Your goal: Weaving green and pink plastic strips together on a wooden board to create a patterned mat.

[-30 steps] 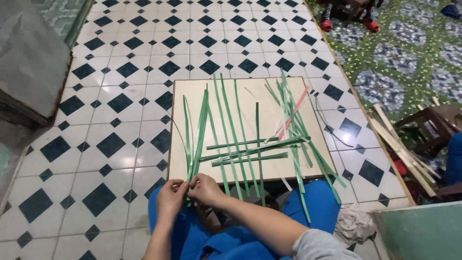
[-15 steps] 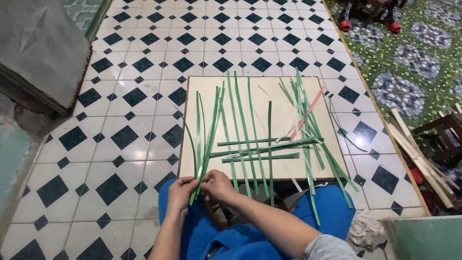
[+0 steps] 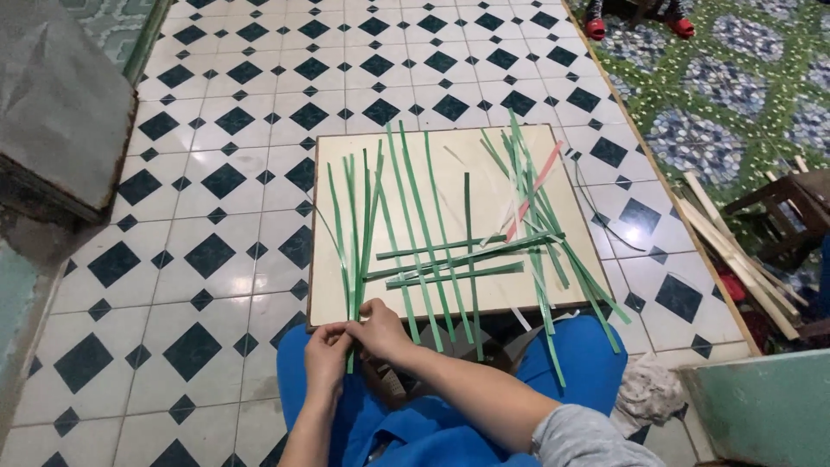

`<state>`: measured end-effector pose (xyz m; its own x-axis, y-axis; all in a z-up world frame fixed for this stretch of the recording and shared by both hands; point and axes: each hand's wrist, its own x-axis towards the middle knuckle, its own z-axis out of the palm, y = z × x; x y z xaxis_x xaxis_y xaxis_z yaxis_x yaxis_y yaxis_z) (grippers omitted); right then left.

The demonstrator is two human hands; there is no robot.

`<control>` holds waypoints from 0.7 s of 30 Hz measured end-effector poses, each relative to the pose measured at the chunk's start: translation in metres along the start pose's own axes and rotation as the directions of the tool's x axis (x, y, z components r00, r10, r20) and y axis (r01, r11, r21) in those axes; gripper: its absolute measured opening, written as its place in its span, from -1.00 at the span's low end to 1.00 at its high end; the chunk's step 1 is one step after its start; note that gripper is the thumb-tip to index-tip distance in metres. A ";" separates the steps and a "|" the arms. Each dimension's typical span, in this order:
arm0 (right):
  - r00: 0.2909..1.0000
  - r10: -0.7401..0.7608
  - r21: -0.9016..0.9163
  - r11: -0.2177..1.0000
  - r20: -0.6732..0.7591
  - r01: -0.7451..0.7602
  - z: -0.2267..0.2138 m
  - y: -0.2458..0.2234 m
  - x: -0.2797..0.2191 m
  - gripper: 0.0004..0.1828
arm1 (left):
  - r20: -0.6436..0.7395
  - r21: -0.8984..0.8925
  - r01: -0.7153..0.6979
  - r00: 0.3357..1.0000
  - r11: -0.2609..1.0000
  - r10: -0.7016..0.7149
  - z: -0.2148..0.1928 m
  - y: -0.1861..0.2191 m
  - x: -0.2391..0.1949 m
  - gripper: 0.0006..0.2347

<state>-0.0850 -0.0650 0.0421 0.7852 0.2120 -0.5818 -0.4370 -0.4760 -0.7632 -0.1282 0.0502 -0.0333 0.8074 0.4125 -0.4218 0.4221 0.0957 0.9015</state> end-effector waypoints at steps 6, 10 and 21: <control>0.999 -0.037 0.011 0.999 0.013 0.037 0.000 0.017 0.018 -0.70 | 0.023 0.069 0.055 0.998 0.996 -0.056 0.009 0.013 -0.008 -0.82; 0.996 -0.081 -0.100 0.992 -0.023 0.078 0.000 0.027 0.033 -0.65 | -0.025 0.204 -0.028 0.999 0.979 0.034 -0.001 -0.004 0.015 -0.84; 0.953 -0.304 -0.130 0.945 -0.017 0.299 -0.012 0.009 0.038 -0.66 | 0.000 0.551 -0.036 0.999 0.834 0.043 -0.020 0.035 0.012 -0.79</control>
<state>-0.0539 -0.0711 0.0166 0.8882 0.3319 -0.3177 -0.1212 -0.4978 -0.8588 -0.1124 0.0769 -0.0047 0.8250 0.4160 -0.3825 0.5499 -0.4345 0.7134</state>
